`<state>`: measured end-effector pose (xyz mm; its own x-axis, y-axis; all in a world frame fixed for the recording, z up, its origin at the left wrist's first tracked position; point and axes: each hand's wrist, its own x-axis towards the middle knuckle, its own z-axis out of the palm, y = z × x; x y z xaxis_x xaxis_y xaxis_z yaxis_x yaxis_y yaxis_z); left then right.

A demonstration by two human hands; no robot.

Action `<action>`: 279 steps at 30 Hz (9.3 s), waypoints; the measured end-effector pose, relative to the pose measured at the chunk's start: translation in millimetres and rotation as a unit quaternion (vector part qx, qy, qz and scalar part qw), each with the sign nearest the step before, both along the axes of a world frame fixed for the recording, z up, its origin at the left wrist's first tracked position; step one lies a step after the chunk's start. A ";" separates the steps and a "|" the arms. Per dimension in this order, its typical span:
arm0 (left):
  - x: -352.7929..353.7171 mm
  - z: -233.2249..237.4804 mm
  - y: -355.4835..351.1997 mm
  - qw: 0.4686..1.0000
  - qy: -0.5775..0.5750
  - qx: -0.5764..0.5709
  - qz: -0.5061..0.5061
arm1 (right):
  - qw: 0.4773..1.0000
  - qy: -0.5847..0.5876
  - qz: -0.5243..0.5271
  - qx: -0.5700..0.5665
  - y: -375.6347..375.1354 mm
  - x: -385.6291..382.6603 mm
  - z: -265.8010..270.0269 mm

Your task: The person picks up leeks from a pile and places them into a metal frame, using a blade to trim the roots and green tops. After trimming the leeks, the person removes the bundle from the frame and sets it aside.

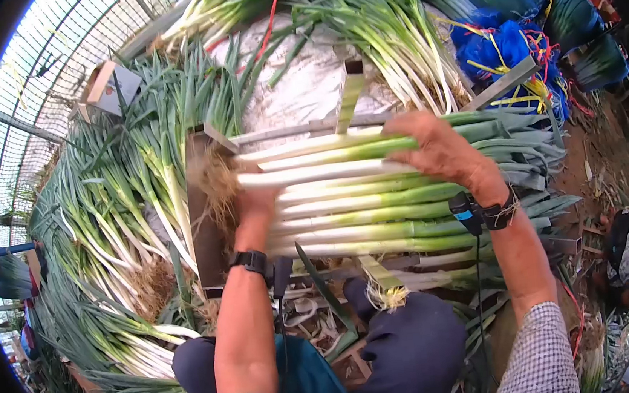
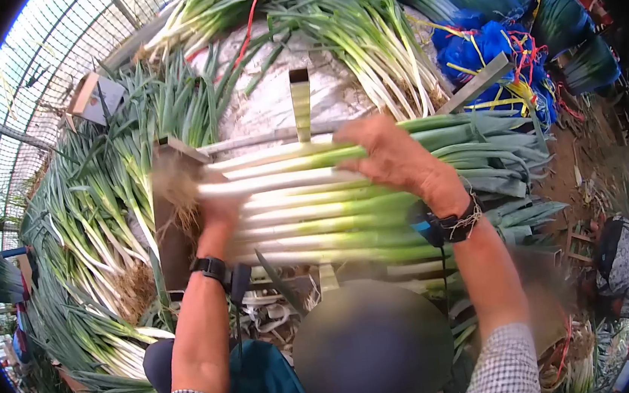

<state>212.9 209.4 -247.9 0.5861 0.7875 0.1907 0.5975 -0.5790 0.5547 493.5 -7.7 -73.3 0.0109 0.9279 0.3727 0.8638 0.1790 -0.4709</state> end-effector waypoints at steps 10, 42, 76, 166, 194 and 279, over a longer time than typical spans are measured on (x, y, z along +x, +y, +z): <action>-6.1 -2.2 -1.5 0.999 0.016 0.029 0.000 | 0.880 0.074 -0.054 -0.466 -59.5 -52.3 -72.0; -21.3 -21.1 -32.8 0.998 0.064 -0.007 -0.019 | 0.987 -0.111 -0.092 -0.072 -52.1 9.8 -43.0; -12.2 16.6 -43.0 0.997 0.003 0.078 0.019 | 0.972 -0.156 -0.130 -0.119 -76.2 -16.6 -60.9; -7.7 14.2 -46.5 0.991 0.085 0.098 0.031 | 0.973 -0.154 -0.140 -0.100 29.3 26.2 -84.8; -74.0 126.1 -129.3 0.992 -0.101 -0.054 -0.051 | 0.781 0.488 -0.340 -0.191 -371.2 -203.0 -148.9; -83.0 142.6 -144.5 0.921 0.189 -0.157 -0.301 | 0.841 0.145 -0.296 -0.429 -427.0 -273.4 -141.8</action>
